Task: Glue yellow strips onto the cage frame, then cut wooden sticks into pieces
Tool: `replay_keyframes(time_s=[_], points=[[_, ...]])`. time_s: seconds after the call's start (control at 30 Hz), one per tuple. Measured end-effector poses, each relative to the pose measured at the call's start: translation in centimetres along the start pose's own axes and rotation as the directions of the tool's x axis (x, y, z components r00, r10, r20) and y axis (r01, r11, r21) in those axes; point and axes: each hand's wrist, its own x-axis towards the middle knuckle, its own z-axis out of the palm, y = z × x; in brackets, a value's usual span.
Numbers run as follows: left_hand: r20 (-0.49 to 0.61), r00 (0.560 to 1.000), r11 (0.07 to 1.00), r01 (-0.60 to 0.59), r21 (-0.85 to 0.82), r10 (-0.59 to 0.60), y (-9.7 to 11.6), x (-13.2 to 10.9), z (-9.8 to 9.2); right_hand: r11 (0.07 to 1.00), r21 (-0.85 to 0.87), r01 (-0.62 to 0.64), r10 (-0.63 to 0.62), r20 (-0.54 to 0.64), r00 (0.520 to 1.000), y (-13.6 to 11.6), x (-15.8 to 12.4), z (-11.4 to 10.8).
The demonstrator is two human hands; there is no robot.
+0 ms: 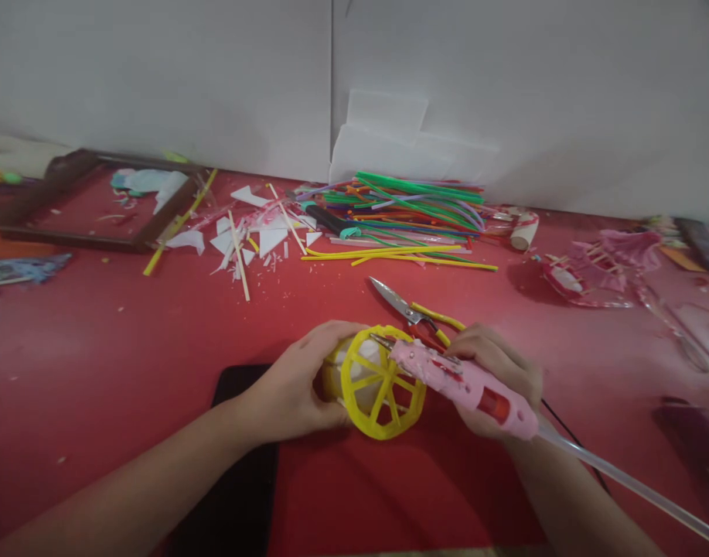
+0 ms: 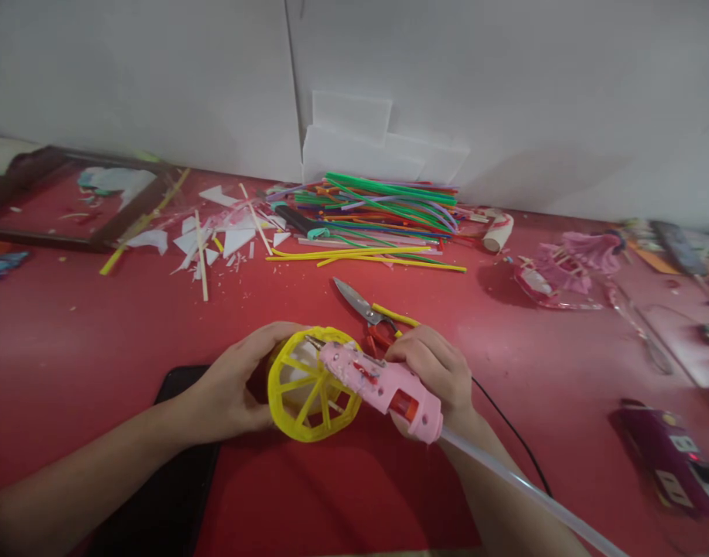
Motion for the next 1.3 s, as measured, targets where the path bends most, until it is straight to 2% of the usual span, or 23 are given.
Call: replay_keyframes(time_s=[0.43,0.8,1.3], points=[[-0.024,0.999,0.999,-0.025,-0.019,0.025,0.17,0.15,0.03,1.000,0.016,-0.011,0.011,-0.011,1.000,0.17,0.01,-0.10],[-0.082,0.995,0.998,-0.048,0.051,0.052,-0.14,-0.17,0.10,1.000,0.004,-0.019,0.019,-0.007,1.000,0.20,0.07,-0.41],[-0.101,0.995,1.000,-0.008,0.024,0.011,-0.46,-0.24,0.16,0.998,-0.049,-0.026,0.025,-0.015,1.000,0.33,0.01,-0.54]])
